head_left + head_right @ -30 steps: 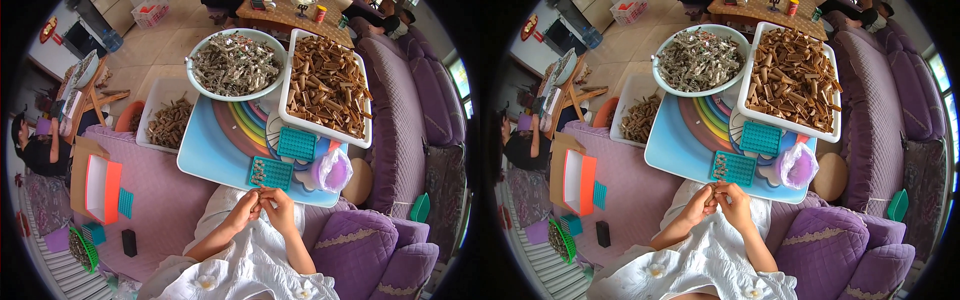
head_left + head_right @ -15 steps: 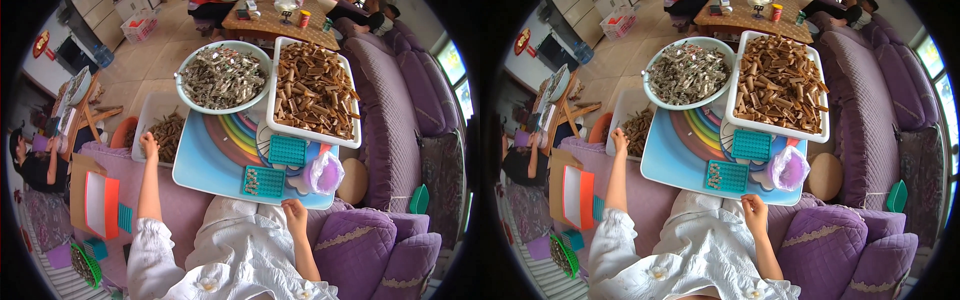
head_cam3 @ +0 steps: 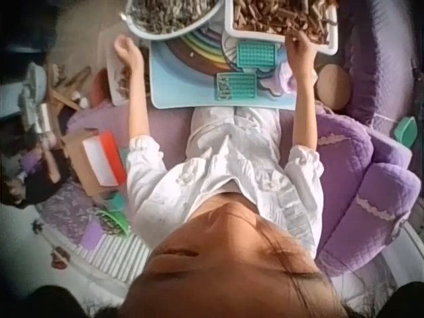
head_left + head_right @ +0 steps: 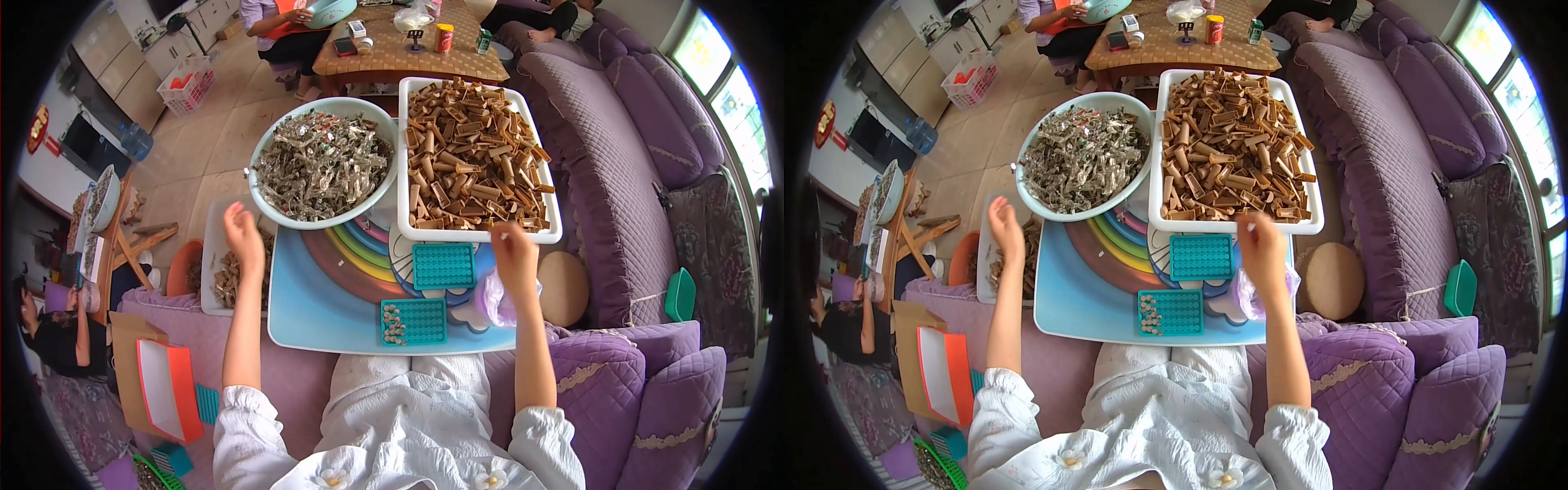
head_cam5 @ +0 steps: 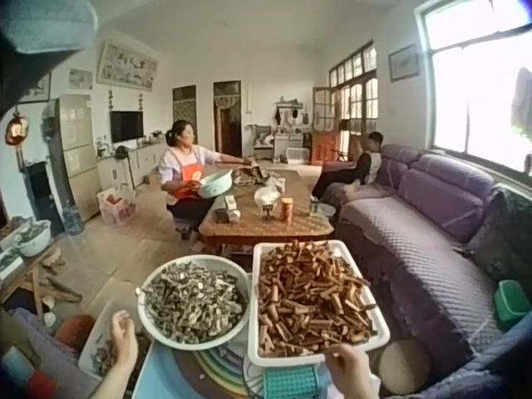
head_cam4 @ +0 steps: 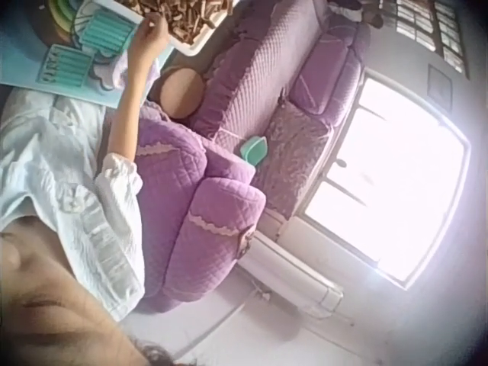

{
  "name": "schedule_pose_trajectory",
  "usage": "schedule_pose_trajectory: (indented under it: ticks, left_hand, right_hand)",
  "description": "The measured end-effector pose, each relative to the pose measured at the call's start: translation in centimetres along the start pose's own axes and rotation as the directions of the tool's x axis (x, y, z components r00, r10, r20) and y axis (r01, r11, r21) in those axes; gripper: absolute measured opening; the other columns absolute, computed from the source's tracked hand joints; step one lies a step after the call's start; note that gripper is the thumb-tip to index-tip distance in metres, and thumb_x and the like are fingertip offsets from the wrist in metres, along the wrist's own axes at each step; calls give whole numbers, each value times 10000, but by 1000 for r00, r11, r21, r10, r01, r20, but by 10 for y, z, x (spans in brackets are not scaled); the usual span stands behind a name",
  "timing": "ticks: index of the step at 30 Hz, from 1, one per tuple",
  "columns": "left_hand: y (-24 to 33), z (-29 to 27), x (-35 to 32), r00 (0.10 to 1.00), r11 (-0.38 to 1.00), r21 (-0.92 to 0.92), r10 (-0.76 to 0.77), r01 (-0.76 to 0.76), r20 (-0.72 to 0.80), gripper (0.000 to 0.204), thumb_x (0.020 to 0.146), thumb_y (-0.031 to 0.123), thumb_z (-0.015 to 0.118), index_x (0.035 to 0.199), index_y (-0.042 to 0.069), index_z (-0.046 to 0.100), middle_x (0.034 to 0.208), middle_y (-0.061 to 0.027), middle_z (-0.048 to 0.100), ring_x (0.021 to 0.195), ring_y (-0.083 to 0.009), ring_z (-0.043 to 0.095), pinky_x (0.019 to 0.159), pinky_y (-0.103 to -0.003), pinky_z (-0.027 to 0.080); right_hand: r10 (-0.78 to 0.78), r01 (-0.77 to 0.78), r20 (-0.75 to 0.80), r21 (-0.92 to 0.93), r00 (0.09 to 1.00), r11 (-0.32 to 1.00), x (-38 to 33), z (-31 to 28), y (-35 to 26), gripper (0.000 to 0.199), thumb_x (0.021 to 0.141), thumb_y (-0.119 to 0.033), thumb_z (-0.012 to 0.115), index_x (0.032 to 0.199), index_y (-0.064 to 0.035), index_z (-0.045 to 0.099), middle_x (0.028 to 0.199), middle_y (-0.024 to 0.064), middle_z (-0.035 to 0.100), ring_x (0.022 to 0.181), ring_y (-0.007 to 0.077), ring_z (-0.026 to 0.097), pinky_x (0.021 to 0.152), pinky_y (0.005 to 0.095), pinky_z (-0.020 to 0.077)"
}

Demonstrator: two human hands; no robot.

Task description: The person inserts small metal components into brown cylindrical parts by hand.

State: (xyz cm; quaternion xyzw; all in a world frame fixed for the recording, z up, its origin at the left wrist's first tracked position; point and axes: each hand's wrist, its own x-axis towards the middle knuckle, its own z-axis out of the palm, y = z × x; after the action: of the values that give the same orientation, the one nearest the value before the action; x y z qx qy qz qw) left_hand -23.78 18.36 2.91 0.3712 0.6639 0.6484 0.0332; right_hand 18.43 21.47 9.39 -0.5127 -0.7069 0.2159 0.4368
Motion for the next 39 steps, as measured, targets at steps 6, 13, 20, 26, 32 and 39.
schedule_pose_trajectory:
  ticks: [6, 13, 20, 26, 32, 39]
  left_hand:
    - [70, 61, -25, 815, 967, -228, 40, 115, 578, 229, 815, 65, 487, 1035, 3, 465, 965, -81, 521, 875, -129, 507, 768, -241, 412]
    - [64, 97, 14, 811, 992, -43, 122, -119, 571, 192, 782, 13, 477, 961, 7, 547, 877, -69, 599, 719, -107, 564, 645, -233, 442]
    - [52, 112, 50, 852, 992, -40, 121, -117, 509, 222, 774, -8, 462, 979, 32, 539, 901, -80, 593, 735, -133, 581, 660, -239, 447]
    - [53, 109, 55, 857, 1000, 3, 20, -26, 515, 218, 777, 12, 459, 980, 30, 536, 917, -97, 589, 792, -160, 588, 688, -262, 454]
    - [58, 106, 54, 837, 942, 99, 233, -321, 496, 241, 728, 30, 509, 967, 40, 542, 918, -101, 574, 780, -208, 574, 687, -285, 450]
    - [66, 116, 48, 851, 950, 147, 168, -274, 498, 260, 718, 77, 564, 977, 78, 544, 901, -86, 560, 705, -193, 556, 654, -301, 453]
  right_hand:
    - [-116, 80, -155, -225, 981, 971, 115, 17, 49, 98, 769, -67, 488, 796, -28, 573, 747, 124, 581, 688, 274, 570, 606, 334, 448]
    - [-318, 234, -128, -437, 939, 869, 180, 49, 48, 119, 768, -116, 529, 848, -61, 597, 827, 103, 551, 721, 277, 548, 664, 347, 452]
    - [-382, 279, -55, -589, 922, 758, 204, 51, 39, 92, 784, -95, 517, 813, -31, 576, 827, 110, 574, 779, 228, 562, 669, 324, 482]
    - [-172, 310, 282, -575, 944, 757, 197, 18, 67, 96, 749, -116, 542, 804, -39, 527, 814, 96, 551, 721, 287, 570, 633, 380, 467]
    - [-131, 360, 387, -612, 913, 704, 182, 18, 56, 118, 719, -108, 577, 786, -38, 510, 792, 90, 544, 717, 290, 567, 628, 385, 472]
    - [-235, 305, 197, -532, 952, 790, 158, 10, 30, 139, 713, -124, 590, 768, -28, 505, 731, 105, 548, 676, 278, 564, 577, 367, 457]
